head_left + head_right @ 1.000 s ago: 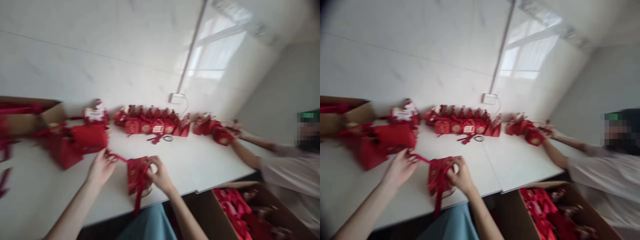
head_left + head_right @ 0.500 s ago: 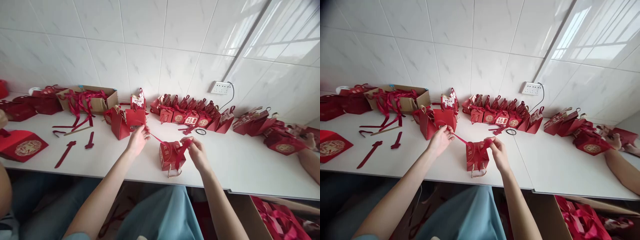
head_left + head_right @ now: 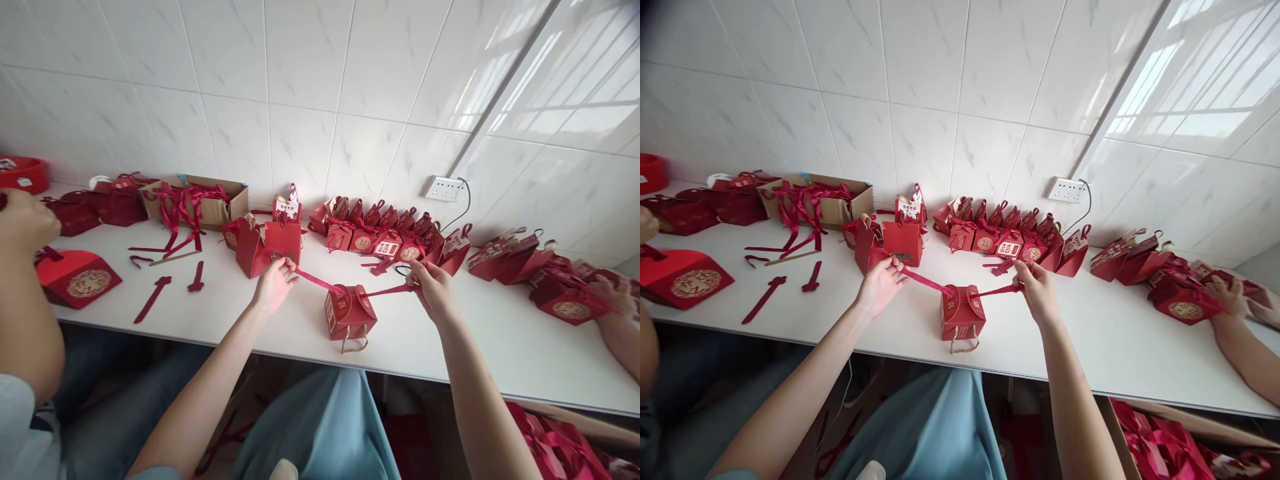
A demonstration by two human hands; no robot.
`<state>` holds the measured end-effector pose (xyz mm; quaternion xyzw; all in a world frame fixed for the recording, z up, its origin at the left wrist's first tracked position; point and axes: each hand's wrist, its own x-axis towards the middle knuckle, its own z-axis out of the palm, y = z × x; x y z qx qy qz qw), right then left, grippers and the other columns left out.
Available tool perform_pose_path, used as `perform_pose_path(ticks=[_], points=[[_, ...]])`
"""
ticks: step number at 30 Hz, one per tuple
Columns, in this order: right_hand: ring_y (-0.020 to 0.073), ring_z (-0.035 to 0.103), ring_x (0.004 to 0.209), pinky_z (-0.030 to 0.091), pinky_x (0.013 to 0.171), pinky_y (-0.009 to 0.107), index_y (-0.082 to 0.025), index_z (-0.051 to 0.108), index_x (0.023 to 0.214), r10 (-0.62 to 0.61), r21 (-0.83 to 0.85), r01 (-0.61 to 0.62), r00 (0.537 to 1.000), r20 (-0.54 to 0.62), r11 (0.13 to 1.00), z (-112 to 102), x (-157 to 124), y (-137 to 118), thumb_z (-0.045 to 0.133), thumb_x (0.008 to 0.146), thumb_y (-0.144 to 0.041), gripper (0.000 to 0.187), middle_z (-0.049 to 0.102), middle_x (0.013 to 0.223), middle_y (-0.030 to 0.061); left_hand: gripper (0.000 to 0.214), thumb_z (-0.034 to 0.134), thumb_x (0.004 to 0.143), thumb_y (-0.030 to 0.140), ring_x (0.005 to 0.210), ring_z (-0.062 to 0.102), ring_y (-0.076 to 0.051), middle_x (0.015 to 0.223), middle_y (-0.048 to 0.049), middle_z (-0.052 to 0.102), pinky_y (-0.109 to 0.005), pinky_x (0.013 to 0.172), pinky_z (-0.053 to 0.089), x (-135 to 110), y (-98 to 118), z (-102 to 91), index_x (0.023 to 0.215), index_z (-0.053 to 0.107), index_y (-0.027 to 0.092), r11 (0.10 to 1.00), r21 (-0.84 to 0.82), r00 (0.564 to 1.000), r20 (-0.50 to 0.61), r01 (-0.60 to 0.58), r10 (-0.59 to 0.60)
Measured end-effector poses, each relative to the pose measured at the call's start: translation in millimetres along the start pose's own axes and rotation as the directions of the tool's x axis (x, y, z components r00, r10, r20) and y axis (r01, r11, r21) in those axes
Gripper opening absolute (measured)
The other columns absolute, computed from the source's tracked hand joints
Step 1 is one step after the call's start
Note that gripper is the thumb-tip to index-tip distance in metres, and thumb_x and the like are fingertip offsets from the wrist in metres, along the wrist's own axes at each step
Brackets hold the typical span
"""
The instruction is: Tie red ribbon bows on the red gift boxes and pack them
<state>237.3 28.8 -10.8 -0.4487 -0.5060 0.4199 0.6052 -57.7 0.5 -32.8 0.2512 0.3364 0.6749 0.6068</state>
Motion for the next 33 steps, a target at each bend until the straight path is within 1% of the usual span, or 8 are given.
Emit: perform_pose_path(ticks=[2, 4, 8, 11, 16, 21, 26, 33], points=[[0.0095, 0.05, 0.048, 0.045, 0.044, 0.023, -0.019, 0.052, 0.06, 0.023, 0.054, -0.024, 1.0, 0.021, 0.998, 2, 2, -7, 0.077, 0.058, -0.046, 0.037, 0.047, 0.052, -0.0052, 0.012, 0.059, 0.069, 0.024, 0.073, 0.056, -0.014, 0.069, -0.001, 0.051, -0.023, 0.061, 0.044, -4, 2, 0.4, 0.063, 0.053, 0.016, 1.0, -0.02, 1.0, 0.003, -0.001, 0.001], [0.0119, 0.058, 0.055, 0.053, 0.054, 0.027, -0.019, 0.057, 0.065, 0.013, 0.115, -0.021, 0.998, 0.069, 0.993, 5, 3, -13, 0.079, 0.057, -0.045, 0.035, 0.055, 0.059, -0.0025, 0.009, 0.06, 0.068, 0.022, 0.073, 0.057, -0.014, 0.07, -0.0017, 0.053, -0.023, 0.062, 0.045, -7, 4, 1.9, 0.064, 0.054, 0.015, 0.999, -0.041, 1.0, 0.003, -0.006, 0.006], [0.0154, 0.065, 0.069, 0.056, 0.07, 0.031, -0.019, 0.066, 0.074, -0.042, 0.114, 0.019, 0.979, 0.201, 0.993, 12, 3, -22, 0.08, 0.058, -0.037, 0.029, 0.066, 0.072, 0.0017, 0.007, 0.059, 0.069, 0.02, 0.067, 0.056, -0.012, 0.07, -0.0018, 0.054, -0.024, 0.064, 0.046, -10, 6, 5.8, 0.066, 0.055, 0.015, 0.997, -0.076, 1.0, -0.006, -0.03, 0.03], [0.0175, 0.065, 0.064, 0.056, 0.066, 0.034, -0.017, 0.068, 0.071, -0.058, 0.035, 0.051, 0.975, 0.213, 0.998, 16, 4, -24, 0.081, 0.055, -0.039, 0.03, 0.067, 0.066, 0.0029, 0.007, 0.059, 0.069, 0.02, 0.064, 0.055, -0.01, 0.07, -0.0009, 0.054, -0.023, 0.064, 0.046, -10, 8, 7.4, 0.067, 0.055, 0.015, 0.995, -0.088, 0.998, -0.015, -0.055, 0.053], [0.0199, 0.067, 0.057, 0.058, 0.056, 0.034, -0.016, 0.067, 0.068, -0.076, -0.021, 0.079, 0.991, 0.11, 0.997, 23, 3, -26, 0.08, 0.054, -0.046, 0.035, 0.068, 0.06, 0.0046, 0.013, 0.064, 0.069, 0.025, 0.061, 0.053, -0.009, 0.067, 0.0007, 0.052, -0.023, 0.061, 0.045, -11, 15, 5.0, 0.068, 0.055, 0.015, 0.99, -0.093, 0.994, -0.02, -0.108, 0.107], [0.0186, 0.065, 0.05, 0.055, 0.048, 0.03, -0.017, 0.068, 0.072, -0.128, -0.147, 0.141, 0.987, 0.092, 0.979, 36, -5, -38, 0.08, 0.054, -0.045, 0.035, 0.068, 0.06, 0.0041, 0.019, 0.07, 0.066, 0.028, 0.06, 0.051, -0.009, 0.065, 0.0019, 0.051, -0.022, 0.058, 0.043, -13, 26, -0.4, 0.067, 0.055, 0.015, 0.982, -0.087, 0.985, -0.018, -0.171, 0.17], [0.0171, 0.063, 0.048, 0.048, 0.039, 0.024, -0.017, 0.064, 0.074, -0.191, -0.221, 0.212, 0.975, 0.115, 0.952, 54, -10, -48, 0.078, 0.058, -0.045, 0.035, 0.063, 0.055, 0.0013, 0.021, 0.072, 0.065, 0.029, 0.059, 0.05, -0.009, 0.066, 0.0018, 0.052, -0.022, 0.056, 0.041, -16, 41, 1.8, 0.068, 0.057, 0.015, 0.974, -0.046, 0.974, 0.014, -0.224, 0.224], [0.0163, 0.063, 0.052, 0.046, 0.038, 0.024, -0.019, 0.058, 0.078, -0.217, -0.179, 0.245, 0.963, 0.162, 0.953, 77, -11, -47, 0.072, 0.066, -0.043, 0.03, 0.065, 0.071, 0.0032, 0.016, 0.068, 0.069, 0.026, 0.058, 0.049, -0.008, 0.065, 0.0015, 0.051, -0.022, 0.056, 0.041, -14, 60, 12.9, 0.066, 0.057, 0.015, 0.961, -0.022, 0.958, 0.069, -0.276, 0.277]])
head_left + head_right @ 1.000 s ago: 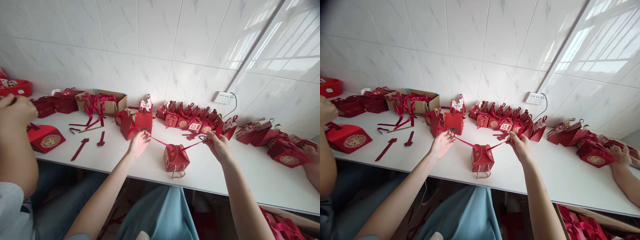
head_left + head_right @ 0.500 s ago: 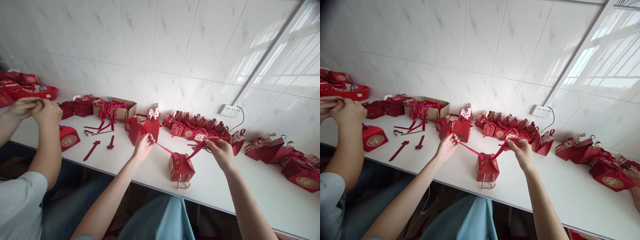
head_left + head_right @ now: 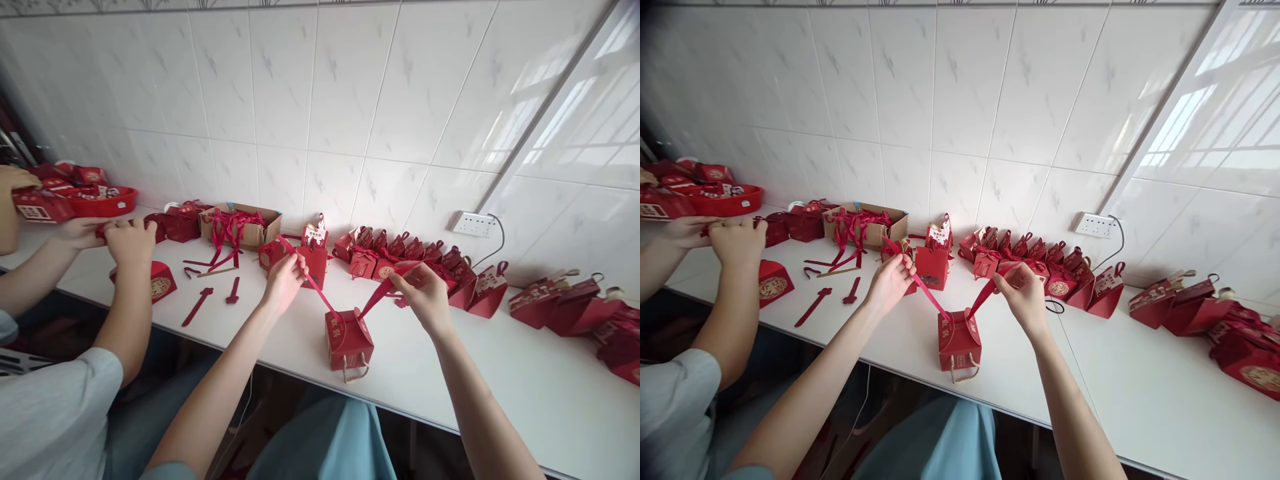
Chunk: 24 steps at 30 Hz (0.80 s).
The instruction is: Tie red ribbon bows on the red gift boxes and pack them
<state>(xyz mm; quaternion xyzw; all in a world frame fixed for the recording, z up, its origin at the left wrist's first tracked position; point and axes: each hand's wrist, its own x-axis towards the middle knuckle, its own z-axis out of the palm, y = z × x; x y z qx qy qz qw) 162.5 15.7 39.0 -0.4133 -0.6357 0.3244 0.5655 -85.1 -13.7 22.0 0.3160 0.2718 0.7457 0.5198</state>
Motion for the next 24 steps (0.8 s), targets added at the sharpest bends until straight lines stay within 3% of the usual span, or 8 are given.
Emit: perform_pose_path(ticks=[8, 15, 19, 24], points=[[0.0125, 0.056, 0.053, 0.048, 0.049, 0.025, -0.021, 0.053, 0.086, -0.046, 0.045, 0.043, 0.997, 0.067, 0.998, 15, -6, -4, 0.072, 0.067, -0.038, 0.032, 0.055, 0.061, -0.005, 0.015, 0.063, 0.072, 0.023, 0.053, 0.046, -0.007, 0.061, 0.0012, 0.049, -0.021, 0.052, 0.039, -1, 0, 7.7, 0.062, 0.057, 0.014, 0.999, 0.039, 0.998, 0.056, 0.011, -0.013], [0.0091, 0.052, 0.053, 0.046, 0.053, 0.025, -0.018, 0.059, 0.077, 0.073, 0.227, -0.113, 0.981, 0.178, 0.967, -17, -7, 31, 0.074, 0.065, -0.039, 0.028, 0.059, 0.068, -0.001, 0.016, 0.066, 0.069, 0.021, 0.049, 0.044, -0.006, 0.057, 0.0022, 0.049, -0.02, 0.049, 0.036, -4, -11, -18.3, 0.06, 0.056, 0.014, 0.997, 0.054, 0.998, -0.018, 0.06, -0.059], [0.0109, 0.055, 0.051, 0.048, 0.054, 0.028, -0.017, 0.058, 0.075, 0.165, 0.236, -0.177, 0.984, 0.068, 0.956, -25, -5, 41, 0.071, 0.066, -0.037, 0.025, 0.06, 0.065, -0.0004, 0.017, 0.067, 0.07, 0.022, 0.05, 0.044, -0.009, 0.056, 0.0014, 0.05, -0.022, 0.049, 0.036, 2, -16, -22.4, 0.06, 0.055, 0.017, 0.995, 0.057, 0.997, -0.017, 0.077, -0.076], [0.0105, 0.054, 0.046, 0.046, 0.048, 0.026, -0.018, 0.056, 0.083, 0.14, 0.12, -0.122, 0.977, -0.159, 0.985, -25, -10, 32, 0.063, 0.067, -0.026, 0.018, 0.057, 0.058, -0.0042, 0.017, 0.068, 0.071, 0.024, 0.053, 0.047, -0.012, 0.057, 0.0003, 0.053, -0.024, 0.049, 0.038, 8, -28, -19.1, 0.061, 0.054, 0.019, 0.993, 0.082, 0.996, -0.034, 0.083, -0.08]])
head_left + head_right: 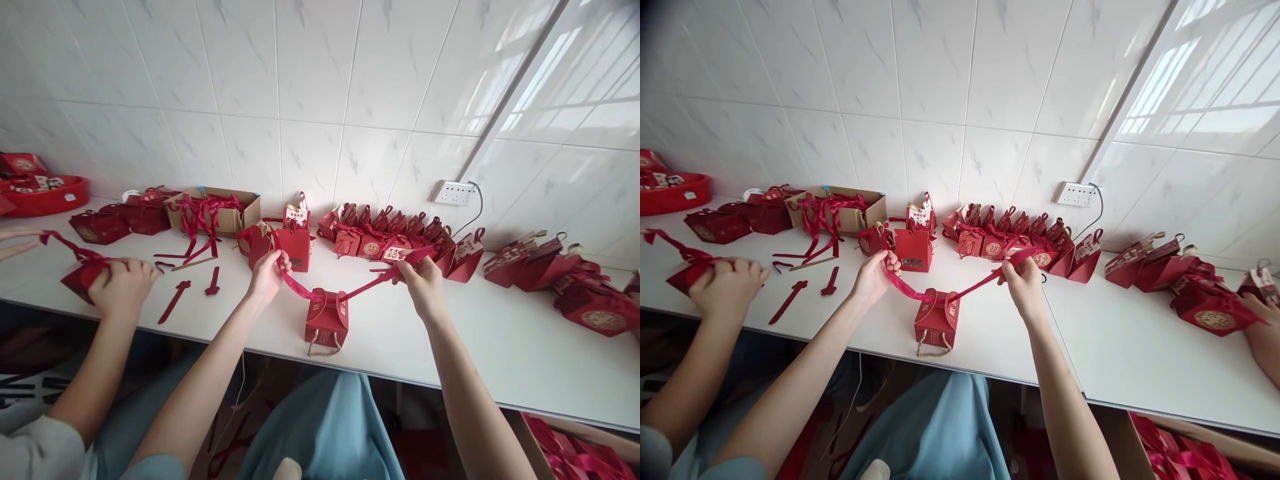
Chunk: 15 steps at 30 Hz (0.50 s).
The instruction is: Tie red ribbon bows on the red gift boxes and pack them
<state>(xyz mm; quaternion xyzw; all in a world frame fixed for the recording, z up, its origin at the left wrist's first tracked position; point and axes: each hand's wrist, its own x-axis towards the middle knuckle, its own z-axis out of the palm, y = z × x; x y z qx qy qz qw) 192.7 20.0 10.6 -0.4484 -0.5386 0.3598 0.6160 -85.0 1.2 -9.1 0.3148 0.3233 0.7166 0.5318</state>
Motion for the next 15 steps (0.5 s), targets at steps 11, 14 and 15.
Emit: perform_pose_path(ticks=[11, 14, 15], points=[[0.0124, 0.057, 0.058, 0.049, 0.057, 0.026, -0.018, 0.062, 0.072, 0.052, 0.138, -0.063, 0.995, 0.08, 0.988, -29, -3, -5, 0.072, 0.065, -0.031, 0.018, 0.06, 0.064, 0.0001, 0.015, 0.063, 0.069, 0.021, 0.051, 0.046, -0.007, 0.06, 0.002, 0.049, -0.02, 0.049, 0.038, 4, -9, -7.2, 0.059, 0.053, 0.015, 0.998, -0.034, 0.998, -0.028, 0.052, -0.053], [0.0118, 0.056, 0.059, 0.05, 0.058, 0.025, -0.018, 0.064, 0.069, 0.062, 0.189, -0.087, 0.989, 0.135, 0.978, -41, -8, -4, 0.076, 0.063, -0.035, 0.021, 0.059, 0.065, 0.0, 0.012, 0.062, 0.069, 0.021, 0.051, 0.047, -0.007, 0.061, 0.0019, 0.05, -0.02, 0.047, 0.037, 7, -14, -15.6, 0.062, 0.055, 0.015, 0.996, -0.046, 0.995, -0.064, 0.077, -0.08], [0.0113, 0.056, 0.058, 0.05, 0.057, 0.025, -0.019, 0.064, 0.069, 0.058, 0.191, -0.087, 0.987, 0.153, 0.978, -44, -9, -3, 0.076, 0.064, -0.036, 0.021, 0.059, 0.064, -0.0005, 0.011, 0.062, 0.069, 0.021, 0.051, 0.047, -0.007, 0.061, 0.0019, 0.05, -0.02, 0.047, 0.037, 8, -16, -18.8, 0.062, 0.055, 0.015, 0.995, -0.053, 0.993, -0.076, 0.085, -0.089]])
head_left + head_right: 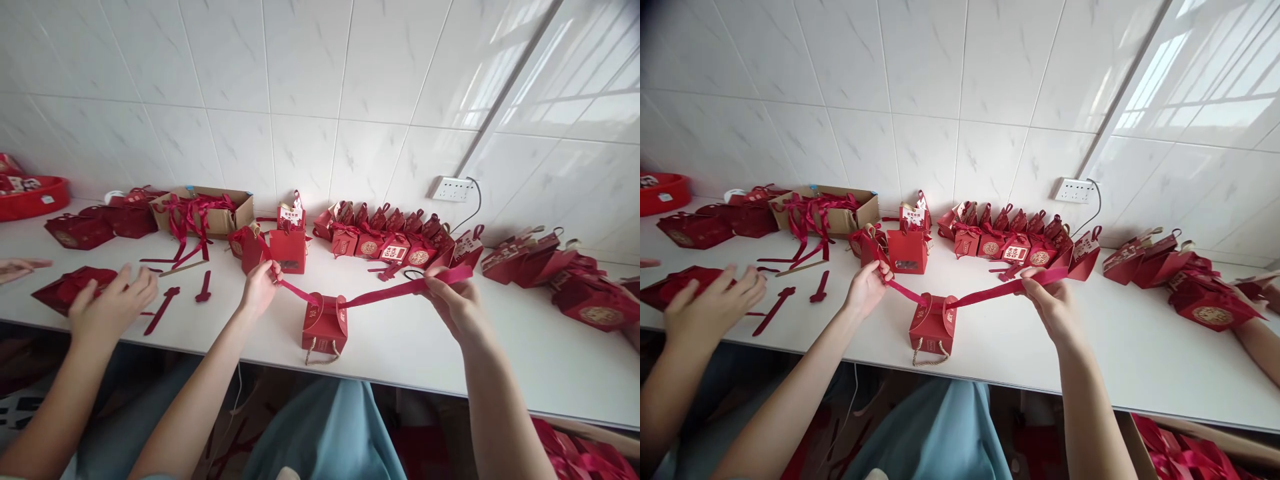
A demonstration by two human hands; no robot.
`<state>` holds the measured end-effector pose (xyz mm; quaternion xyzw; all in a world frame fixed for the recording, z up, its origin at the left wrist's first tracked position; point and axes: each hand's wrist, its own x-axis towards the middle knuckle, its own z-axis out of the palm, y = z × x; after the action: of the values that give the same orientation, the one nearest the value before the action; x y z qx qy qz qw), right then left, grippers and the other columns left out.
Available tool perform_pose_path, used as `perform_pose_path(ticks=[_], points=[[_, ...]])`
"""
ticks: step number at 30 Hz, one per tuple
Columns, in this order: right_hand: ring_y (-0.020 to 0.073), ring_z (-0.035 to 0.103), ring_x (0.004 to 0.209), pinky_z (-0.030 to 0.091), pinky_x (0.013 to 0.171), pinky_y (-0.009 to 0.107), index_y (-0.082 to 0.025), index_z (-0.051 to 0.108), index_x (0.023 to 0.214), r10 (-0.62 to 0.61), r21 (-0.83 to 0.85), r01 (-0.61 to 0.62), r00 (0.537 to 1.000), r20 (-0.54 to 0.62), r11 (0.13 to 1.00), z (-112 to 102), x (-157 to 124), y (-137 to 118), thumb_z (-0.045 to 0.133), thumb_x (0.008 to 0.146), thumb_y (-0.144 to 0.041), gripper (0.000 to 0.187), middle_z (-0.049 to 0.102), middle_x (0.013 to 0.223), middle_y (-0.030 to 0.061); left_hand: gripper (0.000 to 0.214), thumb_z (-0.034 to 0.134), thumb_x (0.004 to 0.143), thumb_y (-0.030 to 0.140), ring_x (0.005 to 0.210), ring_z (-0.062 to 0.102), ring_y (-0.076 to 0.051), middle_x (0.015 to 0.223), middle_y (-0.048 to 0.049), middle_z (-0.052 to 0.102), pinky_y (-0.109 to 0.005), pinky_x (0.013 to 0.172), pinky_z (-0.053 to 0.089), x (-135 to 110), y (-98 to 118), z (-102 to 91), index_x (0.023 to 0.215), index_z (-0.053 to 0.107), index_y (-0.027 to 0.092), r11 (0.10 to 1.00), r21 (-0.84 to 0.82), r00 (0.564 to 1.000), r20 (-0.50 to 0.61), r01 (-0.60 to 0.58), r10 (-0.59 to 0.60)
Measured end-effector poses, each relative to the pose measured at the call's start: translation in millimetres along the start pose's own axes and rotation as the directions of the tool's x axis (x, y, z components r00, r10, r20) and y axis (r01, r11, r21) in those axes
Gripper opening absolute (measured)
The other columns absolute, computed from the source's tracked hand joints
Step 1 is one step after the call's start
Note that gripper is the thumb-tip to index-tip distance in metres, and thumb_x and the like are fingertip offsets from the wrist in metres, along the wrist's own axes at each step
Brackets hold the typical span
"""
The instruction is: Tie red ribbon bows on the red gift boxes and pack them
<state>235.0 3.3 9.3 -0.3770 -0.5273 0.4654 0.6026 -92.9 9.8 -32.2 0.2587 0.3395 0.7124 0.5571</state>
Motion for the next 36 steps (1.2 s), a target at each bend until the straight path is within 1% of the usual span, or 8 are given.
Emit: perform_pose_path(ticks=[6, 8, 11, 16, 19, 28, 31, 36], points=[[0.017, 0.064, 0.075, 0.054, 0.069, 0.029, -0.023, 0.069, 0.083, 0.018, -0.134, 0.0, 0.991, 0.132, 0.991, -12, -5, 12, 0.077, 0.067, -0.032, 0.02, 0.067, 0.081, 0.0025, 0.012, 0.062, 0.069, 0.021, 0.052, 0.048, -0.007, 0.061, 0.0021, 0.05, -0.018, 0.048, 0.039, 3, -6, -12.2, 0.062, 0.054, 0.015, 0.998, -0.043, 0.999, -0.032, 0.039, -0.04], [0.0189, 0.066, 0.08, 0.054, 0.073, 0.031, -0.024, 0.07, 0.091, 0.041, -0.177, -0.011, 0.985, 0.166, 0.984, -12, -5, 15, 0.079, 0.065, -0.029, 0.028, 0.069, 0.091, 0.0042, 0.012, 0.062, 0.07, 0.022, 0.052, 0.047, -0.007, 0.061, 0.0021, 0.049, -0.018, 0.047, 0.039, 2, -3, -10.7, 0.063, 0.054, 0.015, 0.998, -0.049, 0.999, -0.018, 0.046, -0.047], [0.019, 0.067, 0.082, 0.054, 0.075, 0.03, -0.024, 0.072, 0.087, 0.029, -0.192, 0.001, 0.987, 0.158, 0.981, -5, 0, 17, 0.081, 0.062, -0.03, 0.027, 0.071, 0.09, 0.0044, 0.012, 0.062, 0.069, 0.022, 0.051, 0.046, -0.007, 0.061, 0.0024, 0.049, -0.018, 0.044, 0.036, 0, 3, -3.9, 0.064, 0.054, 0.015, 0.997, -0.051, 0.999, 0.013, 0.051, -0.05], [0.0179, 0.065, 0.072, 0.053, 0.074, 0.035, -0.022, 0.072, 0.078, -0.062, -0.112, 0.075, 0.991, 0.116, 0.991, 20, 13, 15, 0.074, 0.068, -0.044, 0.024, 0.069, 0.074, 0.003, 0.016, 0.067, 0.067, 0.024, 0.052, 0.046, -0.007, 0.062, 0.0025, 0.049, -0.017, 0.04, 0.032, -2, 13, 13.1, 0.064, 0.054, 0.015, 0.999, -0.026, 0.995, 0.089, 0.042, -0.039], [0.0193, 0.065, 0.077, 0.053, 0.076, 0.036, -0.021, 0.071, 0.076, -0.103, -0.083, 0.113, 0.988, 0.116, 0.99, 39, 20, 12, 0.072, 0.069, -0.046, 0.027, 0.069, 0.081, 0.0047, 0.019, 0.07, 0.066, 0.028, 0.053, 0.046, -0.007, 0.063, 0.0024, 0.049, -0.017, 0.041, 0.032, -3, 16, 24.0, 0.064, 0.056, 0.014, 1.0, 0.025, 0.988, 0.153, -0.004, 0.0], [0.0157, 0.061, 0.061, 0.05, 0.065, 0.032, -0.016, 0.066, 0.064, -0.051, -0.076, 0.077, 0.953, 0.298, 0.994, 103, 36, -2, 0.071, 0.066, -0.053, 0.037, 0.064, 0.061, 0.0032, 0.023, 0.073, 0.068, 0.036, 0.056, 0.048, -0.008, 0.061, 0.0016, 0.055, -0.021, 0.05, 0.036, 0, 11, 58.5, 0.071, 0.061, 0.016, 0.953, 0.232, 0.936, 0.333, -0.196, 0.112], [0.0121, 0.054, 0.059, 0.045, 0.062, 0.027, -0.016, 0.061, 0.065, -0.078, -0.057, 0.102, 0.941, 0.329, 0.993, 115, 38, -3, 0.068, 0.07, -0.052, 0.036, 0.058, 0.06, -0.0004, 0.023, 0.072, 0.071, 0.035, 0.057, 0.049, -0.008, 0.06, 0.0017, 0.056, -0.021, 0.055, 0.038, 1, 9, 69.0, 0.068, 0.059, 0.016, 0.942, 0.239, 0.912, 0.389, -0.236, 0.13], [0.01, 0.046, 0.06, 0.038, 0.06, 0.024, -0.017, 0.056, 0.066, -0.132, -0.03, 0.15, 0.937, 0.325, 0.988, 121, 35, -8, 0.065, 0.074, -0.051, 0.036, 0.053, 0.063, -0.0027, 0.024, 0.073, 0.07, 0.034, 0.058, 0.052, -0.009, 0.061, 0.0015, 0.057, -0.022, 0.058, 0.041, -3, 9, 83.3, 0.068, 0.058, 0.016, 0.97, 0.163, 0.901, 0.423, -0.183, 0.098]])
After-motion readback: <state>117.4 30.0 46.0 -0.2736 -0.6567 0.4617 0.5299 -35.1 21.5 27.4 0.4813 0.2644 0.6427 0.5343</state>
